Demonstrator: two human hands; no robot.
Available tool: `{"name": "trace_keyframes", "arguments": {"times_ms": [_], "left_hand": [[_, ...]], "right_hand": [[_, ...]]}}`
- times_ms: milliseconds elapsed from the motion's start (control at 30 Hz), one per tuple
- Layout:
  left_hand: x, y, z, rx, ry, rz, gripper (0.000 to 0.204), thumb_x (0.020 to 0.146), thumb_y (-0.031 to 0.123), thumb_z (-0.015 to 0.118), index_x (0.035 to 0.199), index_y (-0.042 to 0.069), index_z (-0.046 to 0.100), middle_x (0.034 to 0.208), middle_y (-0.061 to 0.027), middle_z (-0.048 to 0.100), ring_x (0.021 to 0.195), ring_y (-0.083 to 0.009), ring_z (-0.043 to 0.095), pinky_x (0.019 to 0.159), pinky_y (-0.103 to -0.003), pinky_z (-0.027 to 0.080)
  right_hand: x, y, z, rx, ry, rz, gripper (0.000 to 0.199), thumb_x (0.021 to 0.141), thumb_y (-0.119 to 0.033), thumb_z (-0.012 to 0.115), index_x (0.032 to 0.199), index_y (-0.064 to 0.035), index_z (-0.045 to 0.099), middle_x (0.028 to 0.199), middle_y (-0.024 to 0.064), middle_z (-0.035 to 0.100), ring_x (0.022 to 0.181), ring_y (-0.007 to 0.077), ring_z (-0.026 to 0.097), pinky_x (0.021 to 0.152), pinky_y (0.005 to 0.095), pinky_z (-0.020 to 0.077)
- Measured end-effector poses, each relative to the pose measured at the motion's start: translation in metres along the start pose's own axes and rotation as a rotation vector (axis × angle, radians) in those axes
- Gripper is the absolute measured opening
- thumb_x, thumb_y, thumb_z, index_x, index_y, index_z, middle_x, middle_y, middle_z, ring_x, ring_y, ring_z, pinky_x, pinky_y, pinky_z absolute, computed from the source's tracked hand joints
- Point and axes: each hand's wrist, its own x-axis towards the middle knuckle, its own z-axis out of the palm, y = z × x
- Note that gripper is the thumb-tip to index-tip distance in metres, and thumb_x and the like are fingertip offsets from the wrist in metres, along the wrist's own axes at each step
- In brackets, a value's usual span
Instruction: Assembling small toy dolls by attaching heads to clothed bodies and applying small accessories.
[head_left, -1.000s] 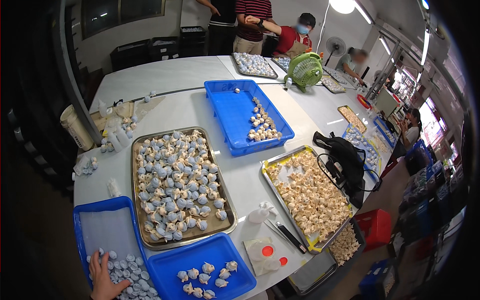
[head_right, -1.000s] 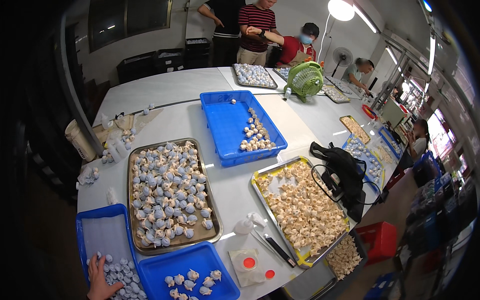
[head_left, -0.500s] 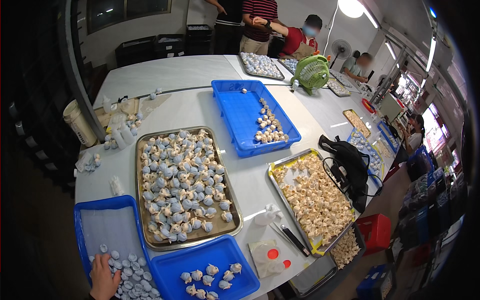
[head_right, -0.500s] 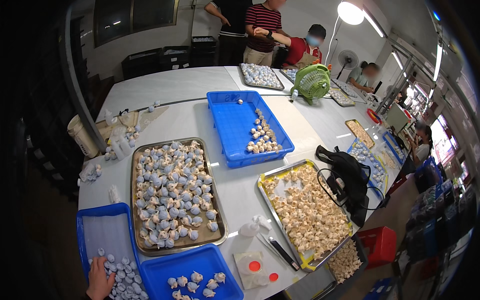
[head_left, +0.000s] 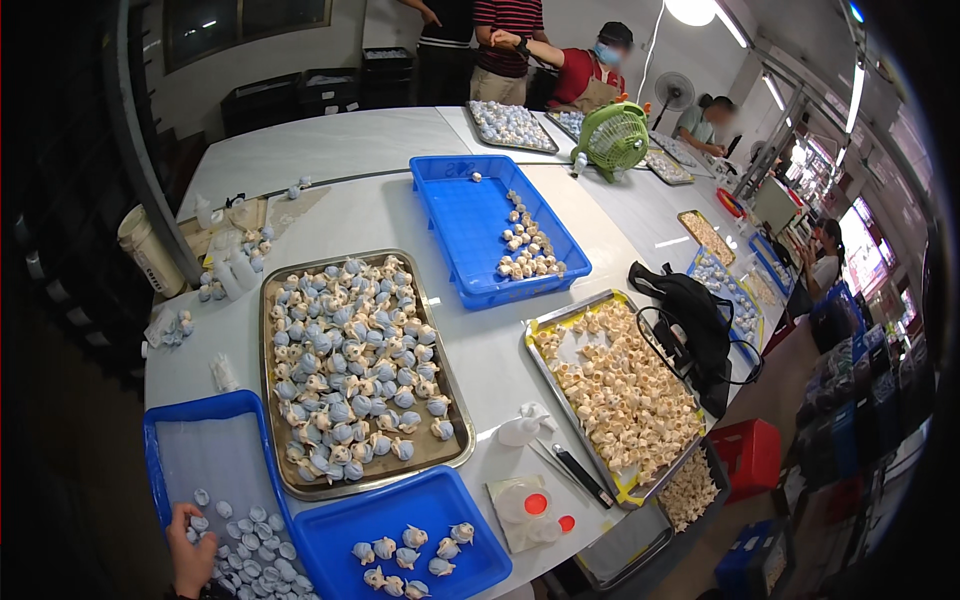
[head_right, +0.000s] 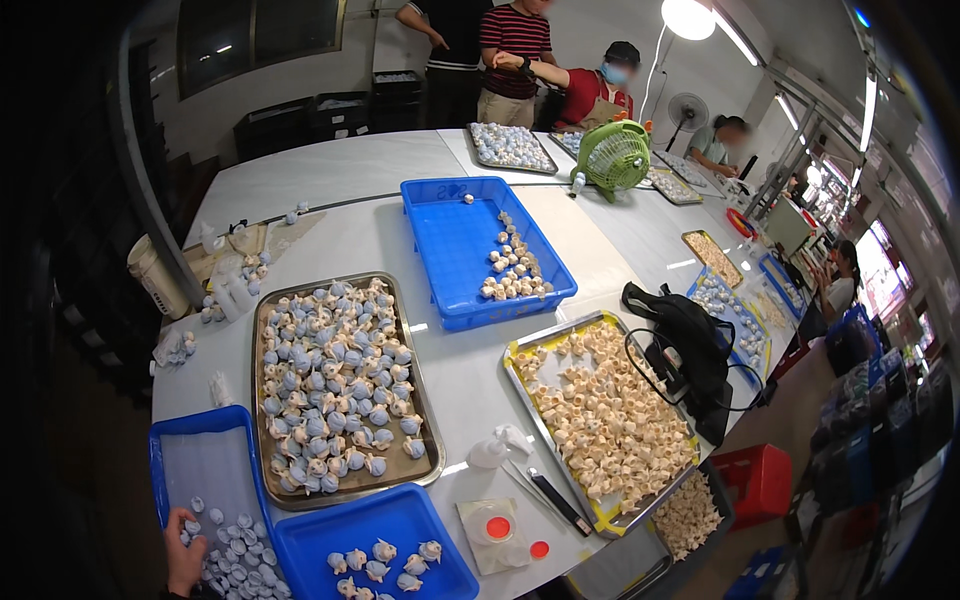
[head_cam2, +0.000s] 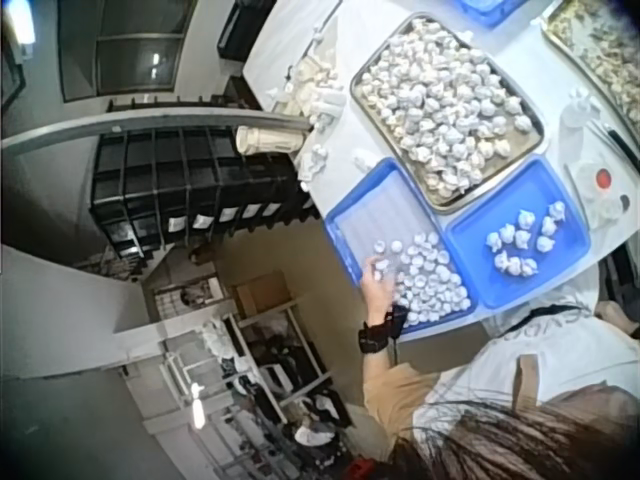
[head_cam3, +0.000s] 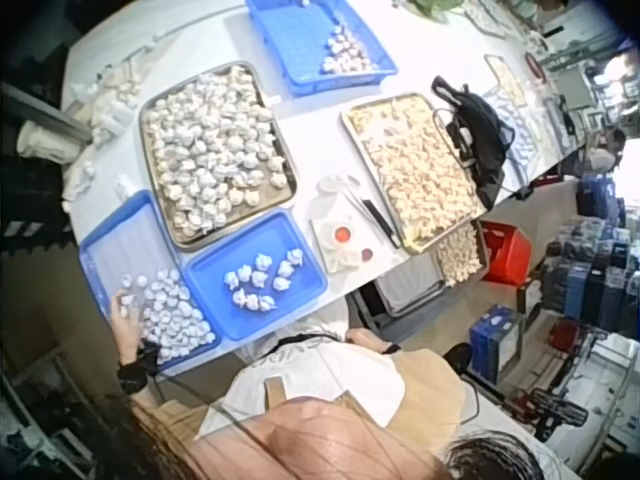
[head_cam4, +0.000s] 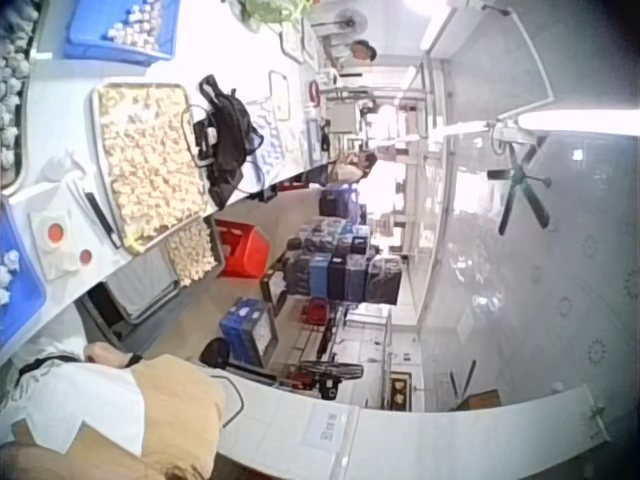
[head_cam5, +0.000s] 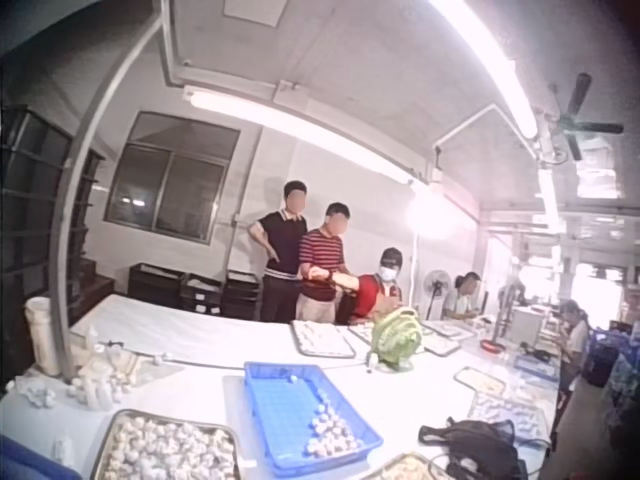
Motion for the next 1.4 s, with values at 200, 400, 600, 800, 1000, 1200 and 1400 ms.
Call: {"name": "trace_keyframes", "arguments": {"times_ms": [200,400,600,800,1000,1200,1400], "left_hand": [[0.004,0.051,-0.028,-0.953,0.190,-0.291,0.022,0.078,0.021,0.046,0.098,0.012,0.043,0.065,-0.0015,0.042,0.043,-0.0082,0.036,0.036,-0.020,0.028],[0.005,0.026,-0.040,-1.595,0.202,-0.504,0.025,0.088,0.034,0.044,0.105,0.016,0.050,0.063,0.0017,0.041,0.041,-0.0064,0.033,0.032,-0.020,0.019],[0.005,0.030,-0.035,-1.748,0.295,-0.604,0.032,0.089,0.043,0.048,0.104,0.016,0.058,0.064,0.0018,0.042,0.043,-0.0067,0.033,0.034,-0.021,0.017],[0.012,0.025,-0.022,-1.860,0.234,-0.661,0.032,0.089,0.042,0.049,0.103,0.014,0.058,0.069,-0.0010,0.048,0.048,-0.0072,0.037,0.036,-0.020,0.020],[0.011,0.042,-0.021,-1.826,0.078,-0.648,0.034,0.089,0.039,0.052,0.103,0.009,0.059,0.080,-0.0082,0.059,0.058,-0.0129,0.049,0.039,-0.018,0.036],[0.016,0.029,-0.014,-1.866,0.074,-0.802,0.029,0.088,0.036,0.052,0.102,0.011,0.058,0.080,-0.0070,0.057,0.059,-0.0133,0.050,0.041,-0.018,0.042],[0.016,0.036,-0.008,-1.709,0.082,-0.804,0.021,0.088,0.032,0.052,0.101,0.016,0.056,0.082,-0.0064,0.057,0.057,-0.0134,0.050,0.039,-0.017,0.040]], "right_hand": [[0.007,0.008,0.003,-0.100,-0.015,-0.008,0.021,0.077,-0.020,0.060,0.074,0.0011,0.064,0.075,0.0240,0.062,0.074,0.0370,0.063,0.064,0.0410,0.0471],[0.006,-0.004,-0.006,-0.117,-0.044,-0.001,0.024,0.075,-0.022,0.061,0.071,0.0010,0.065,0.073,0.0241,0.062,0.072,0.0371,0.063,0.062,0.0421,0.0472],[0.007,-0.002,-0.002,-0.149,-0.053,-0.014,0.024,0.075,-0.022,0.060,0.071,0.0005,0.065,0.072,0.0238,0.062,0.070,0.0366,0.063,0.061,0.0431,0.0472],[0.006,-0.002,0.000,-0.180,-0.040,-0.055,0.022,0.075,-0.021,0.059,0.071,-0.0002,0.066,0.072,0.0227,0.062,0.071,0.0364,0.063,0.061,0.0436,0.0468],[0.006,0.010,0.009,-0.205,-0.020,-0.068,0.020,0.075,-0.020,0.058,0.071,-0.0011,0.066,0.073,0.0215,0.063,0.072,0.0361,0.063,0.063,0.0434,0.0471],[0.005,0.017,0.014,-0.192,0.026,-0.097,0.021,0.074,-0.021,0.059,0.069,-0.0021,0.066,0.072,0.0213,0.063,0.071,0.0358,0.063,0.063,0.0435,0.0474],[0.007,0.000,0.004,-0.208,0.001,-0.072,0.023,0.074,-0.024,0.060,0.068,-0.0022,0.066,0.073,0.0219,0.063,0.070,0.0356,0.063,0.062,0.0434,0.0479]]}}
